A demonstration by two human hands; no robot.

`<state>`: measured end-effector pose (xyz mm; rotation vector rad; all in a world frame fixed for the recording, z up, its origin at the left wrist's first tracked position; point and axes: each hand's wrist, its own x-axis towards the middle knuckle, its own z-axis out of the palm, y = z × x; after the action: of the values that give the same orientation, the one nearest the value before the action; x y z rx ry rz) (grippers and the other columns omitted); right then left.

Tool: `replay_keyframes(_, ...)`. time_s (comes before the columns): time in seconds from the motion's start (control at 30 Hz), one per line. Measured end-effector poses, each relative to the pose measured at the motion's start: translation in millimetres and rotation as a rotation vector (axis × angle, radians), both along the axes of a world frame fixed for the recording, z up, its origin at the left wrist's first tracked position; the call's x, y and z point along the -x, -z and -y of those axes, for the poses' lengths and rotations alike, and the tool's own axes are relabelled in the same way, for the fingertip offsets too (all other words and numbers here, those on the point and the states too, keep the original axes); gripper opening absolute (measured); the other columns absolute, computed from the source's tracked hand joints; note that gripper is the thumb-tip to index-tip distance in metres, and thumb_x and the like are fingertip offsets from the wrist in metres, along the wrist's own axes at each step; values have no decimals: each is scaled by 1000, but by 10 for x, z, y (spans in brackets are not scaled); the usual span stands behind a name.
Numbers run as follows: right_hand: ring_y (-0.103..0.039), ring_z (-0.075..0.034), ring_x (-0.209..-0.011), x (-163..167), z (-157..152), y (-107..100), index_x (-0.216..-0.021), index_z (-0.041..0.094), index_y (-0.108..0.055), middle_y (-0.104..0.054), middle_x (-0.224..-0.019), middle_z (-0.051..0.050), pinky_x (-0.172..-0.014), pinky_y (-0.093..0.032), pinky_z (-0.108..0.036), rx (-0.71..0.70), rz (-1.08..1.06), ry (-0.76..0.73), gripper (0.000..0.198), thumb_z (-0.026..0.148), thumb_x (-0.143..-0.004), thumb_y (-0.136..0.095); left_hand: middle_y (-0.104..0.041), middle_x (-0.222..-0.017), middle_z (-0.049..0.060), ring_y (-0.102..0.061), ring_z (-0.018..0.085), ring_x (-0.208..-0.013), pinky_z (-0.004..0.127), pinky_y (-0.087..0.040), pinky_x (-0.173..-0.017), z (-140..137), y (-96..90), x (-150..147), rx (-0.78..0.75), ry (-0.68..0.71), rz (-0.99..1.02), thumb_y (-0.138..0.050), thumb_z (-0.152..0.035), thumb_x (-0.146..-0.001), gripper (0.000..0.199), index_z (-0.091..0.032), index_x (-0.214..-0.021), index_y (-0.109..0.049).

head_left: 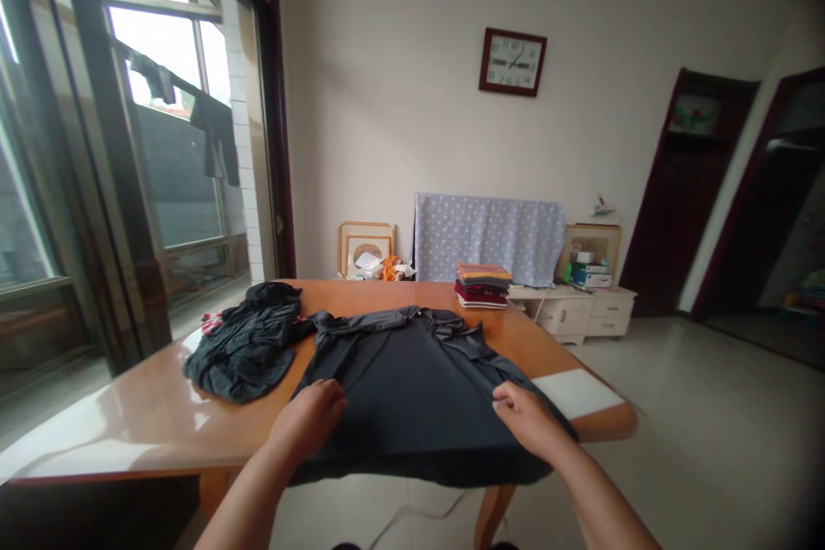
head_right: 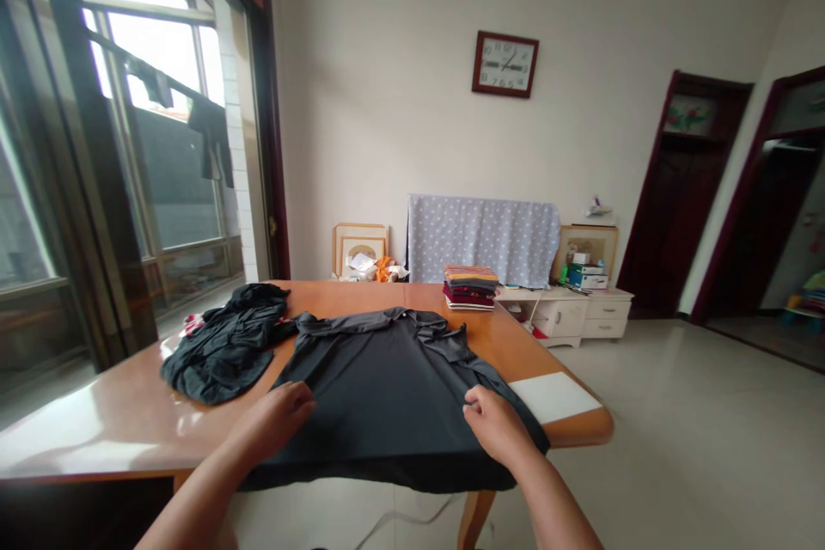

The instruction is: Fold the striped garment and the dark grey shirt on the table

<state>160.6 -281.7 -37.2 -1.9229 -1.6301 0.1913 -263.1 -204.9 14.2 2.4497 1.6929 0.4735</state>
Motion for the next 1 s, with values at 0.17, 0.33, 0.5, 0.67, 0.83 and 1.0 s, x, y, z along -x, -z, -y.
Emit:
replay_keyframes(0.17,-68,-19,-97,213,-429,-111,-106,27,-69,-72,-110,-5,-83,-49,-25,-11,-117,-167,24,28,-86,-57,-66,-101,8,-63,23,-96,30,-45,-81,-451,146,-283,-22,73,33,-51,-36,-91,22,-22,-95,-67)
replay_keyframes(0.33,-68,-18,-95,453,-901,-159,-112,26,-69,-71,-116,-5,-84,-49,-25,-16,-135,-241,30,28,-84,-59,-64,-105,9,-63,23,-96,31,-46,-81,-933,280,-521,-8,105,24,-53,-35,-90,22,-20,-97,-67)
replay_keyframes(0.5,-69,-21,-98,422,-1438,-71,-108,20,-71,-74,-107,-7,-87,-51,-30,-51,-290,-212,30,30,-84,-57,-65,-102,10,-63,24,-94,32,-46,-79,-1403,322,-723,8,112,-12,-55,-34,-88,20,-19,-91,-67)
replay_keyframes(0.67,-70,-23,-95,38,-1899,10,-111,21,-71,-76,-102,-6,-84,-53,-32,-69,-303,62,33,31,-86,-51,-68,-99,10,-65,26,-93,34,-47,-75,-1850,313,-935,49,79,-54,-55,-37,-87,22,-20,-91,-69)
replay_keyframes(0.83,-68,-23,-107,-356,-2258,-24,-128,21,-63,-73,-116,-8,-91,-50,-31,-45,-225,184,46,25,-83,-53,-70,-100,9,-66,27,-93,33,-47,-73,-2194,348,-1180,58,61,-71,-52,-37,-88,23,-22,-92,-69)
replay_keyframes(1.0,-61,-24,-121,-607,-2565,-32,-138,23,-57,-66,-132,-10,-97,-46,-30,45,-138,178,64,15,-74,-60,-66,-104,8,-63,23,-95,30,-45,-78,-2322,523,-1287,-90,39,19,-43,-38,-95,29,-23,-93,-68)
